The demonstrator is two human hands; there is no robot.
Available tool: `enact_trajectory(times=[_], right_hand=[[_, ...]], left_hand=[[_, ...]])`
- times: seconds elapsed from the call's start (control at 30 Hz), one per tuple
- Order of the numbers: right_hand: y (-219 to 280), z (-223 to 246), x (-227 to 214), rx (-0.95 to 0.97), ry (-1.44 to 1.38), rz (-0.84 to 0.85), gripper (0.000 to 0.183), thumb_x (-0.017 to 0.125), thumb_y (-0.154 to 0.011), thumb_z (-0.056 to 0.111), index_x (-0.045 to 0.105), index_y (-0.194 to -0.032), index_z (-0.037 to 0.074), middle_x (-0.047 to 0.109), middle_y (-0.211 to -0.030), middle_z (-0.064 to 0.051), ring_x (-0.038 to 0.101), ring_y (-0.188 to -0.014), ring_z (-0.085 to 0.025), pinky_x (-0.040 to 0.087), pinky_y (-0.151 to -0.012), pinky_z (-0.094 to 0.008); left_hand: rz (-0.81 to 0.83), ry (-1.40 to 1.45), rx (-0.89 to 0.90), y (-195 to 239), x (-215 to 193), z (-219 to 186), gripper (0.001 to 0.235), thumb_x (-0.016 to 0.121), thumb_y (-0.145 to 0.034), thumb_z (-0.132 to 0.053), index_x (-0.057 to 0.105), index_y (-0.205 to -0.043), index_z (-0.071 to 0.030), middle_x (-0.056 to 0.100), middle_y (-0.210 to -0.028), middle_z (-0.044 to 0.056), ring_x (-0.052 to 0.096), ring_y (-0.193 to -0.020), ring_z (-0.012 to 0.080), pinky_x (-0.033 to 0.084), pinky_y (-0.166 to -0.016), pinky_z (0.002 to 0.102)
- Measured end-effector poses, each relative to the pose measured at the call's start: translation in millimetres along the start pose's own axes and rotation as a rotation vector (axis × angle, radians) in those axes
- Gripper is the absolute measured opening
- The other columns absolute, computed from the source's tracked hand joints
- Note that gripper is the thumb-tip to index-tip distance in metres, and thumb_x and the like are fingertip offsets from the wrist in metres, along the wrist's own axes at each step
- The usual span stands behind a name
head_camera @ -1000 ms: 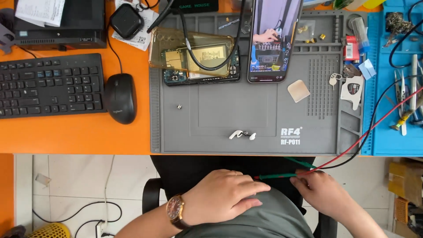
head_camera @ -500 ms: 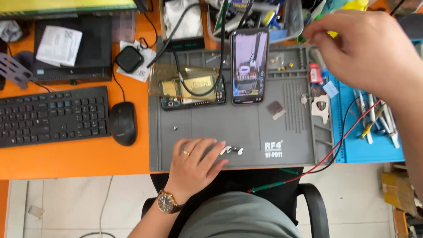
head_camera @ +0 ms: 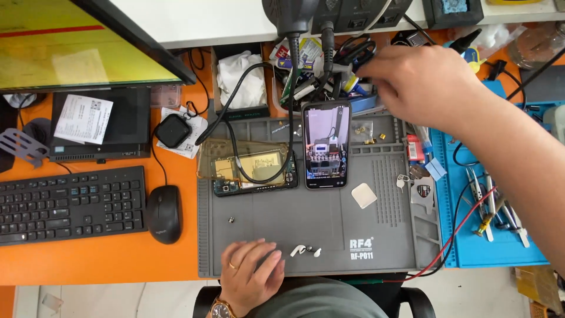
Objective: The person uses a multimeter to test the electrical continuity of two white wireless earbuds on a workbench. They then use pliers and a small metal tool to manipulate and adjust the internal components of the earbuds.
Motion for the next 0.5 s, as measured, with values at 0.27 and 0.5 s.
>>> enact_trajectory(times=[0.27, 0.5], right_hand=[[-11.2, -5.8, 30.9, -0.357, 0.373, -0.039, 0.058, 0.064, -0.102, 0.035, 0.063, -0.159, 0.042, 0.061, -0.086, 0.013, 0.064, -0.054, -0.013, 0.046, -0.037, -0.030], [-10.7, -19.6, 25.4, -0.580, 0.755, -0.211, 0.054, 0.085, -0.093, 0.014, 0.073, -0.141, 0.035, 0.061, -0.086, 0.012, 0.062, -0.069, -0.009, 0.041, -0.057, -0.026]], left_hand=[[0.002, -0.015, -0.034, -2.6, 2.5, -1.8, 0.028, 0.064, -0.105, -0.031, 0.056, -0.131, -0.026, 0.079, -0.113, -0.003, 0.075, -0.103, 0.0164, 0.052, -0.096, 0.039], [0.017, -0.006, -0.050, -6.2, 0.1, -0.3, 0.027, 0.068, -0.103, -0.029, 0.057, -0.128, -0.026, 0.079, -0.114, -0.003, 0.074, -0.104, 0.0166, 0.051, -0.098, 0.040]])
Point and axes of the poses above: each hand's wrist, its own y-axis away from the middle knuckle, its own x-axis out of the palm, z = x × y, the point moved 1 cm from there along -y, towards the middle knuckle
